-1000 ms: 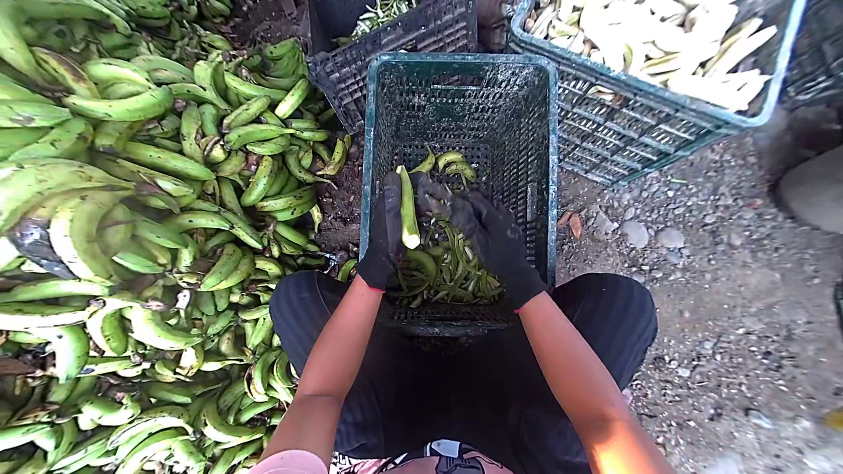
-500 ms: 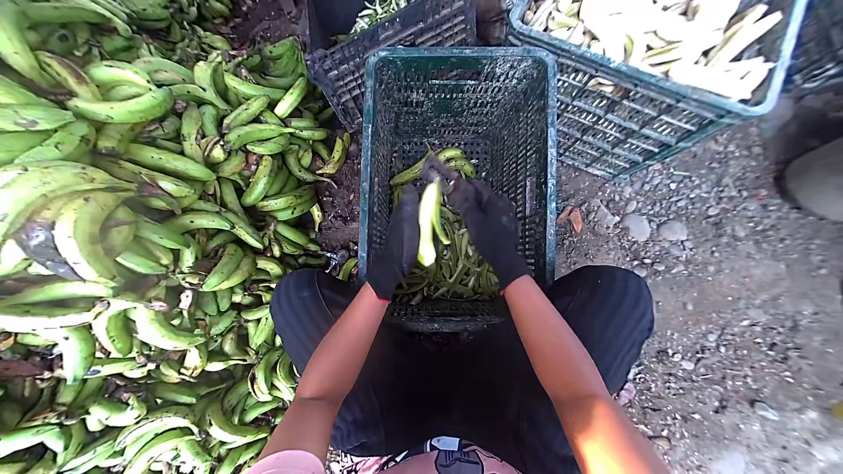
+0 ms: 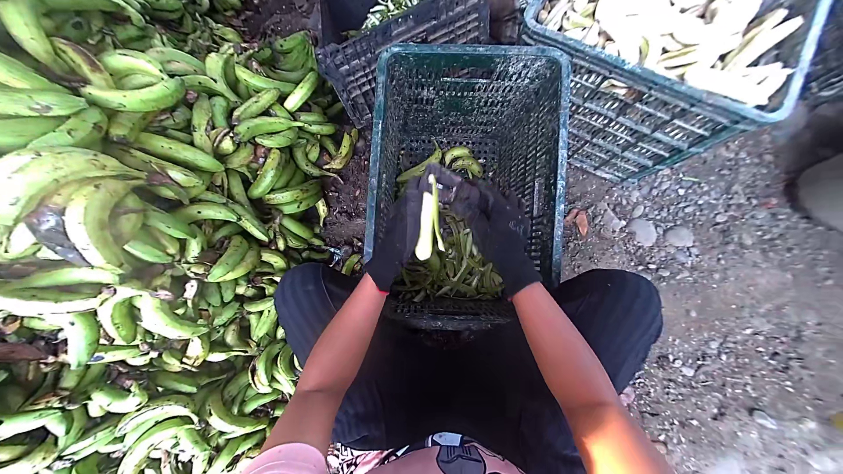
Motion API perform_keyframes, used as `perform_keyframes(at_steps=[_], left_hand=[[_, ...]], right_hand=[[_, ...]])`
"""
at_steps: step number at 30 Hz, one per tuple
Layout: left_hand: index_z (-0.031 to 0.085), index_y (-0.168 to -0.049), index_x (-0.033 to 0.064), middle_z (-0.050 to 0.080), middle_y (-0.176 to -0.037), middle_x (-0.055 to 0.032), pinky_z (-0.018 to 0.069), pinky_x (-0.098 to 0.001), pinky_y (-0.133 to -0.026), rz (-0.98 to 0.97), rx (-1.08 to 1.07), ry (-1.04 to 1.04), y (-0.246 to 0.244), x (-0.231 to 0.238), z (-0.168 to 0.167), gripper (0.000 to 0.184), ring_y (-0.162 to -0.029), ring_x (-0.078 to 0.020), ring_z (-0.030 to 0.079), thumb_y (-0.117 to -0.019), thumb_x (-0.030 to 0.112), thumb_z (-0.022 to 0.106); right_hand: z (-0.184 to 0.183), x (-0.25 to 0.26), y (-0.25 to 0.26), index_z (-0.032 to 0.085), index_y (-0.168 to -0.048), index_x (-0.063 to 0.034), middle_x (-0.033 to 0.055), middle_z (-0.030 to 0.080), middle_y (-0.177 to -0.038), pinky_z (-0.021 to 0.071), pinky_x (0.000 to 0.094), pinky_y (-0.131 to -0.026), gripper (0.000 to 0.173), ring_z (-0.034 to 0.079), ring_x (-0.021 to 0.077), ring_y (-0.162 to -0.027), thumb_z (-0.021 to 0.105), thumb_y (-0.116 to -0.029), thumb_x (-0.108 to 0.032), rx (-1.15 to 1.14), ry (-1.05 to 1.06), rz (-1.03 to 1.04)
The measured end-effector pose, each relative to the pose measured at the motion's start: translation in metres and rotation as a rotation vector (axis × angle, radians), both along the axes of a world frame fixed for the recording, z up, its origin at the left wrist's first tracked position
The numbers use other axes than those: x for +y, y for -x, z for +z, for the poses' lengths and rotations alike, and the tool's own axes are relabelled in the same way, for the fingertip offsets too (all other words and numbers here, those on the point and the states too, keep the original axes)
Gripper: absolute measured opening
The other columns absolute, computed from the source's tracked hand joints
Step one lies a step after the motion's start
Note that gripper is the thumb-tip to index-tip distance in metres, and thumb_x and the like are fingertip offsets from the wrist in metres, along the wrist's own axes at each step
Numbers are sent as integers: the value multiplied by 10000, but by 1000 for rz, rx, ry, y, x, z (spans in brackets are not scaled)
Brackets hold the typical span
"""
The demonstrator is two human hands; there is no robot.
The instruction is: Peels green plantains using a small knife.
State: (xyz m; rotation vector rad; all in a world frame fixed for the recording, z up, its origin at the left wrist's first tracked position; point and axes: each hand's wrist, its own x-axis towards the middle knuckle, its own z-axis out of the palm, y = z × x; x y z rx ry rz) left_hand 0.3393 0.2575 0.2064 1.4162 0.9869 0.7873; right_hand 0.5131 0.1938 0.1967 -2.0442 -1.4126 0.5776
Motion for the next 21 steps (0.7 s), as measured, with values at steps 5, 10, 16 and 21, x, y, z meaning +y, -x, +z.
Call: perform_keyframes(at_steps=[5,10,16,21], left_hand=[[502,-1272,39,689,-804,-53,579,-291,-535,12,-238,125,-6,-1,3,656,-638,-142,667,-1078,479,56],[464,-1396,39,669,-989,-49,605,-312,-675,360,-385,-53,-4,17,2,564,-749,-119,667,-1107,396,137],[422,-1441,-26,640,-1153,-105,577,-306,-802,144,-164,-151,5,11,-5,559,-904,-111,648,-1107,345,169],[520,-1385,-23,640,-1187,-174,524,-389,-958,5,105,-80,-8,-13,4,550,-1057,-186,631,-1111,328,196]], right_hand=[[-1,-2,-13,584,-1452,-246,162,655,-1309,437,666,-997,731,596,368,-1229,321,-977,-735,117,-85,30],[-3,-33,20,615,-1412,-221,218,648,-1220,464,688,-862,680,604,449,-1125,353,-994,-688,12,-12,215],[-7,-10,23,607,-1436,-254,253,624,-1308,441,699,-891,636,569,495,-1201,399,-984,-651,-74,-11,87],[-10,7,-1,596,-1436,-210,166,682,-1236,441,658,-961,599,623,366,-1170,375,-1037,-597,133,5,-31]])
